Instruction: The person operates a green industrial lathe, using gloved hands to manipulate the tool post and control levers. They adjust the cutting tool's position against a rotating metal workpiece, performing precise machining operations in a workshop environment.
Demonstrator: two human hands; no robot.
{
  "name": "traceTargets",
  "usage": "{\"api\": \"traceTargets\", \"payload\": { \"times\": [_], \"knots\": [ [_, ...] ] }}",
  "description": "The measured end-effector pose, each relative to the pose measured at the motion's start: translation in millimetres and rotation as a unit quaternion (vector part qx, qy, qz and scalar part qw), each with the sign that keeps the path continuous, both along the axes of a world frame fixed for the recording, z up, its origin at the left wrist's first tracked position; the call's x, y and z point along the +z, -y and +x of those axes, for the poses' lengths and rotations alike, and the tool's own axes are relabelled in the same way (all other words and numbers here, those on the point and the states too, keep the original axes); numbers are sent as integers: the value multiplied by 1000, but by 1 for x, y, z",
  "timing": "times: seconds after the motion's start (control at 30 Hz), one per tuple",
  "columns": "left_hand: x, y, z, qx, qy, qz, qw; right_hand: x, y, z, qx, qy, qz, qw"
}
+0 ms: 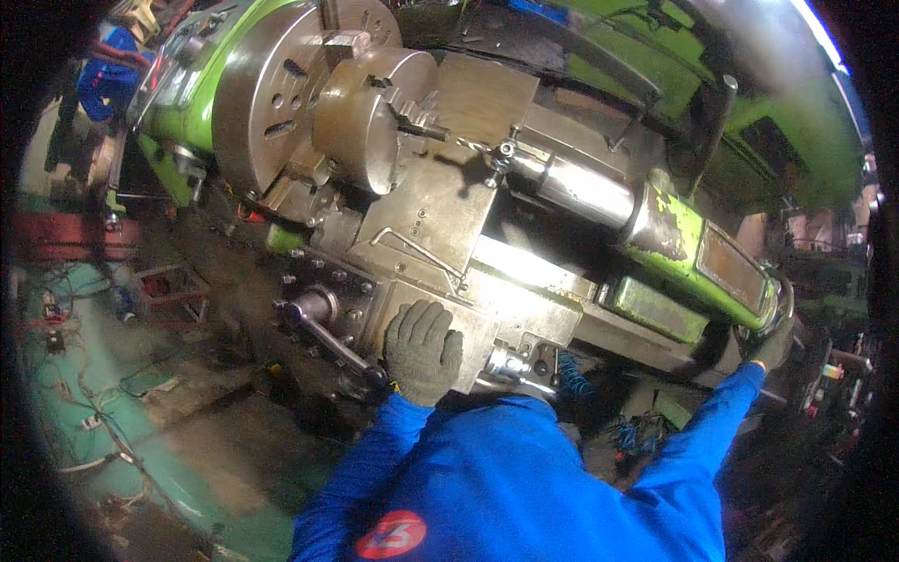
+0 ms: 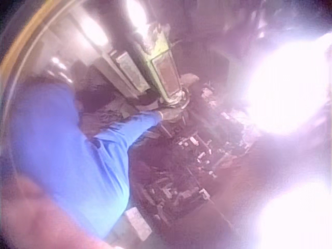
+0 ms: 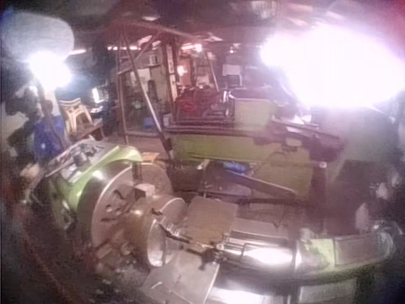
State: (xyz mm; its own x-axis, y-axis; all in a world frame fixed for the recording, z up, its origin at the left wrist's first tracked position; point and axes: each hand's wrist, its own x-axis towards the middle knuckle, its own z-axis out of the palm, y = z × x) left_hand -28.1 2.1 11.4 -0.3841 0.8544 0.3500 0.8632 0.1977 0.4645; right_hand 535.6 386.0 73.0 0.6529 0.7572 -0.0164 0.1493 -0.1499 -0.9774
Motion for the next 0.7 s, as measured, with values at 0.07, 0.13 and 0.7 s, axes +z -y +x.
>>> {"api": "traceTargets", "payload": {
  "times": [0.07,0.13,0.7],
  "knots": [
    [2,-3,-2,-15,1,-1,1000,-6,-7,15,38,3,36,999],
    [8,-5,-4,-21,32,-36,999,-14,-7,23,39,32,47,998],
    [0,2,19,-8,-43,-78,996,-34,-13,58,17,166,104,981]
  ]
}}
